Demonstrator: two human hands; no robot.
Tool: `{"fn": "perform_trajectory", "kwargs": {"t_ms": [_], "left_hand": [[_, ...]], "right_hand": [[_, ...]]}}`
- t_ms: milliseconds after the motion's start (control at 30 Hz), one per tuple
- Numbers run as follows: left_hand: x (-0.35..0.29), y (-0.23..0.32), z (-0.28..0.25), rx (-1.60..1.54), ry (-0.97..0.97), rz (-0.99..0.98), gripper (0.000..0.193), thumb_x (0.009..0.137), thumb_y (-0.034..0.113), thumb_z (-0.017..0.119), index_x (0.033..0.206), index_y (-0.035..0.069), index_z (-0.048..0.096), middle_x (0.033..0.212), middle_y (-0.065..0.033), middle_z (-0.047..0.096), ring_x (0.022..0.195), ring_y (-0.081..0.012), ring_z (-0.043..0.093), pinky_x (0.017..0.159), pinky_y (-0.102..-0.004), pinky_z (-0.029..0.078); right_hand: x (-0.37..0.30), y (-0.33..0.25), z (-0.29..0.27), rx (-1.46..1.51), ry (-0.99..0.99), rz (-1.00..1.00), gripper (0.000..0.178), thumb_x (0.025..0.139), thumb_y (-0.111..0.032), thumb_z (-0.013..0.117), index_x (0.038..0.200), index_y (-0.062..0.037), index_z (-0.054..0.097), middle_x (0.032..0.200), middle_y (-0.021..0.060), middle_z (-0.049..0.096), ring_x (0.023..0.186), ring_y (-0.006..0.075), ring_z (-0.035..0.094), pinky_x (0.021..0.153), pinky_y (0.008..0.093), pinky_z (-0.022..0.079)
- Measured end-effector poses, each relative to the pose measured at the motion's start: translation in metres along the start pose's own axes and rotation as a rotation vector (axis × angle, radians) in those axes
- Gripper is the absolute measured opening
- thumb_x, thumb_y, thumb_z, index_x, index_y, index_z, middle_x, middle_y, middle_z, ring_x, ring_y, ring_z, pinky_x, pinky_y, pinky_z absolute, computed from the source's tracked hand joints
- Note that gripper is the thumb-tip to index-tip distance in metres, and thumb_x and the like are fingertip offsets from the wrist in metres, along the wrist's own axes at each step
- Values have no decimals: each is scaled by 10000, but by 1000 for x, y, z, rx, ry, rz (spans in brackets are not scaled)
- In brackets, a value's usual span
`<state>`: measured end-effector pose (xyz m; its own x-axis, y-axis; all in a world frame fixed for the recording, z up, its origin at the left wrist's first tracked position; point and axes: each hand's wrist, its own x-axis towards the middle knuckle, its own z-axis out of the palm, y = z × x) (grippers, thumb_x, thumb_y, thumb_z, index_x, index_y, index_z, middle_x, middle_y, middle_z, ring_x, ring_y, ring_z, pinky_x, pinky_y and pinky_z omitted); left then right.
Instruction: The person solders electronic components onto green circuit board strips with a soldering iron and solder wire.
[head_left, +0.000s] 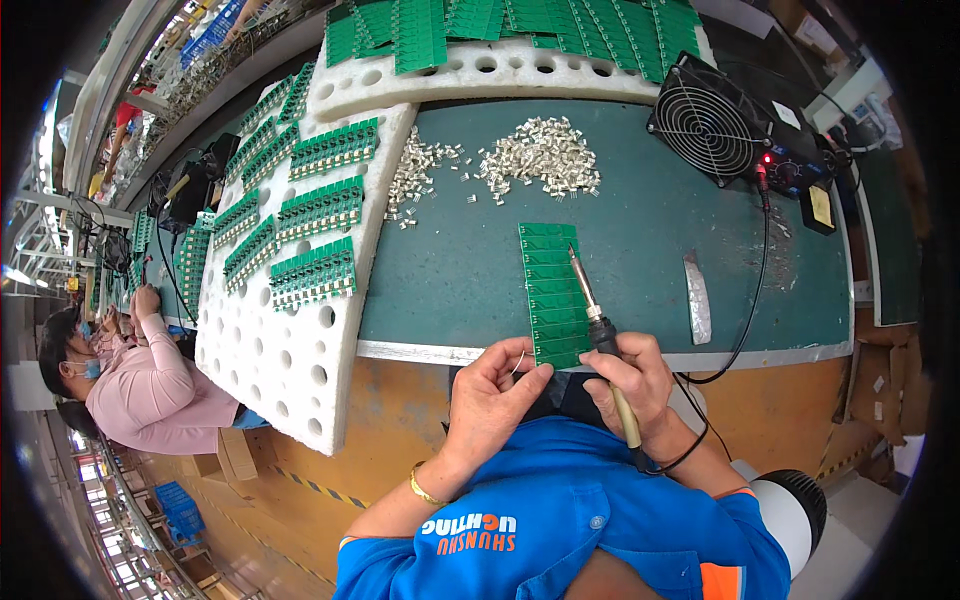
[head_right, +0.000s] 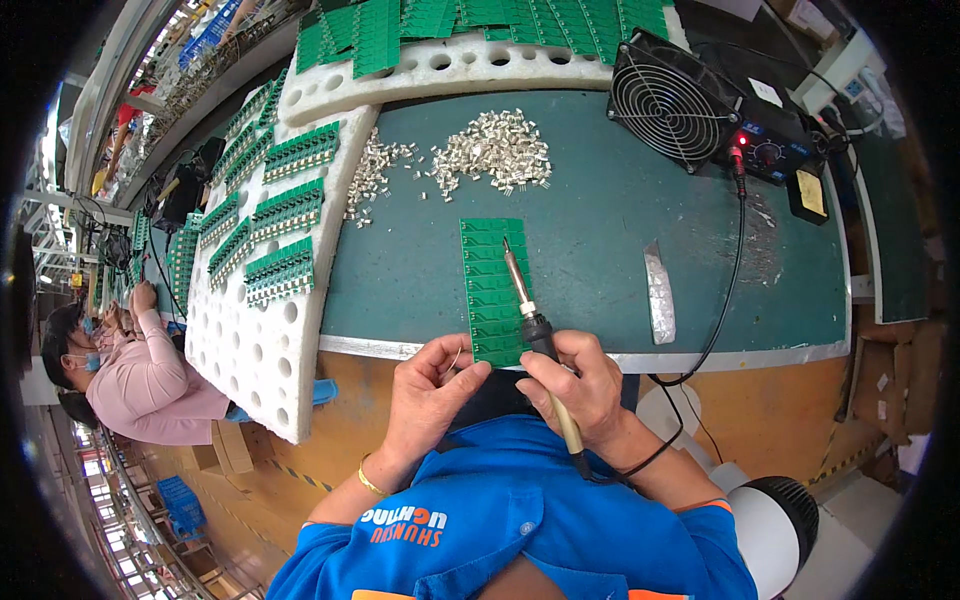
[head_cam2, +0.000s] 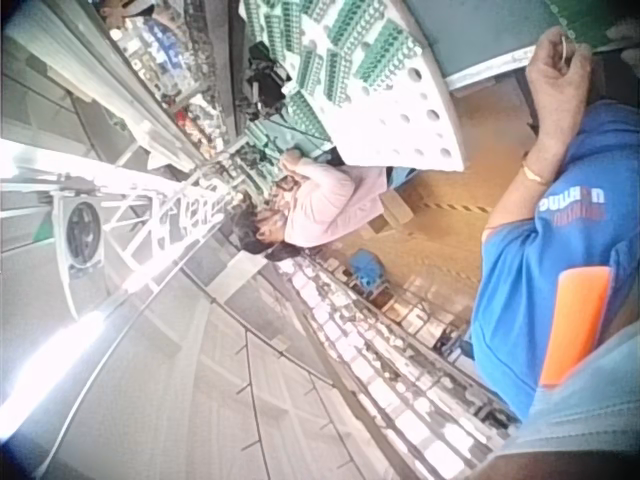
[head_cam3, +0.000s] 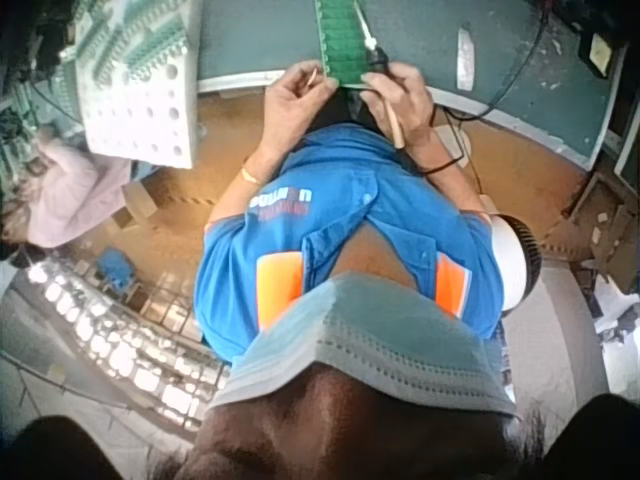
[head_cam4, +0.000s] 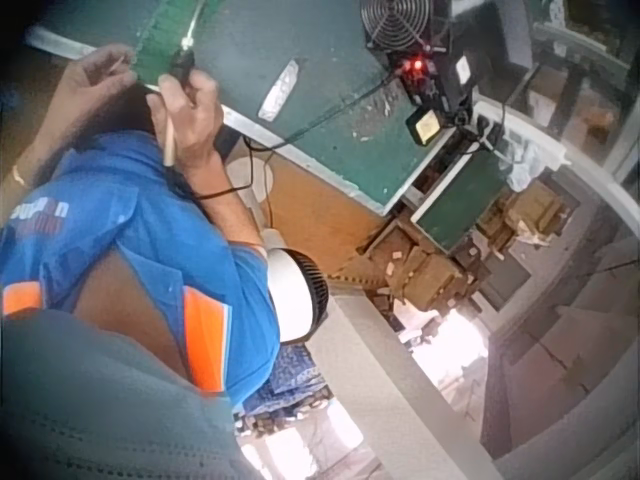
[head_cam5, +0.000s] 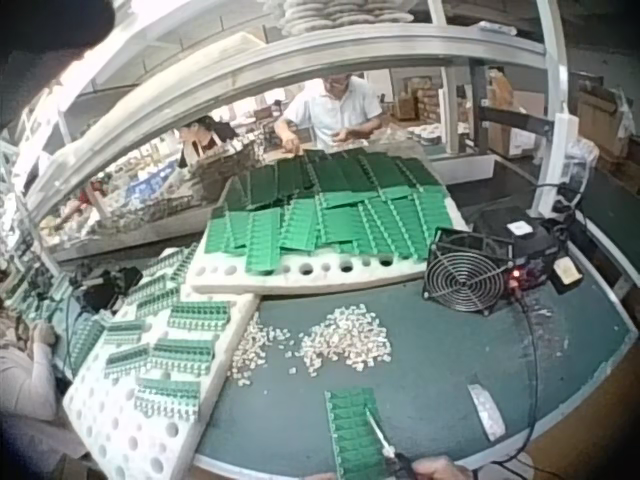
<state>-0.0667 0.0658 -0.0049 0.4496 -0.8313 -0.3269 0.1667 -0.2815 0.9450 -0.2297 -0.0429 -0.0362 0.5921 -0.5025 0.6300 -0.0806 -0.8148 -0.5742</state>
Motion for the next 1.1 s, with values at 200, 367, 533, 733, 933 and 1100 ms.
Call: {"fn": "perform_trajectory", "kwargs": {"t_ms": [200, 367, 533, 733, 933, 1100], "left_hand": [[0, 5, 2, -80, -10, -5, 271, 941, 115, 665, 1173, -21, 631, 907, -6, 693, 717, 7, 507, 617, -167, 418], [-2, 8, -4, -46, -62, -39, 267, 980, 142, 618, 1183, -32, 619, 920, -6, 691, 810, -11, 546, 679, -177, 445], [-1, 7, -5, -72, -86, -33, 270, 1004, 146, 582, 1199, -38, 609, 937, -2, 681, 815, -8, 537, 686, -168, 434], [-1, 4, -8, -116, -101, -48, 258, 1012, 126, 559, 1199, -46, 605, 965, -1, 667, 828, -12, 530, 701, -168, 424], [-5, 1, -11, -180, -122, -28, 259, 1008, 105, 564, 1214, -48, 598, 999, 2, 663, 844, -16, 526, 717, -170, 421], [-9, -1, -13, -290, -197, -46, 261, 1002, 93, 573, 1224, -42, 596, 1070, -19, 664, 919, -37, 555, 786, -186, 442]], "right_hand": [[1, 0, 1, 36, 55, 1, 339, 830, -188, 768, 1123, -96, 626, 937, 118, 546, 633, 181, 569, 499, 292, 480], [0, 0, 2, 42, 40, 12, 333, 837, -195, 763, 1120, -92, 623, 940, 119, 543, 634, 185, 571, 497, 299, 478], [1, -1, 1, 36, 41, 6, 326, 848, -204, 755, 1122, -89, 622, 935, 120, 543, 635, 189, 573, 499, 300, 480], [0, -1, -5, 60, 24, 35, 307, 926, -261, 670, 1148, -67, 588, 952, 136, 558, 703, 205, 570, 563, 299, 487], [15, 5, -12, 72, 156, 47, 306, 963, -267, 636, 1170, -49, 583, 1005, 146, 532, 740, 180, 543, 599, 284, 468], [29, 8, -11, 61, 201, 94, 275, 961, -252, 642, 1124, -39, 581, 962, 124, 546, 784, 195, 540, 649, 294, 473]]}}
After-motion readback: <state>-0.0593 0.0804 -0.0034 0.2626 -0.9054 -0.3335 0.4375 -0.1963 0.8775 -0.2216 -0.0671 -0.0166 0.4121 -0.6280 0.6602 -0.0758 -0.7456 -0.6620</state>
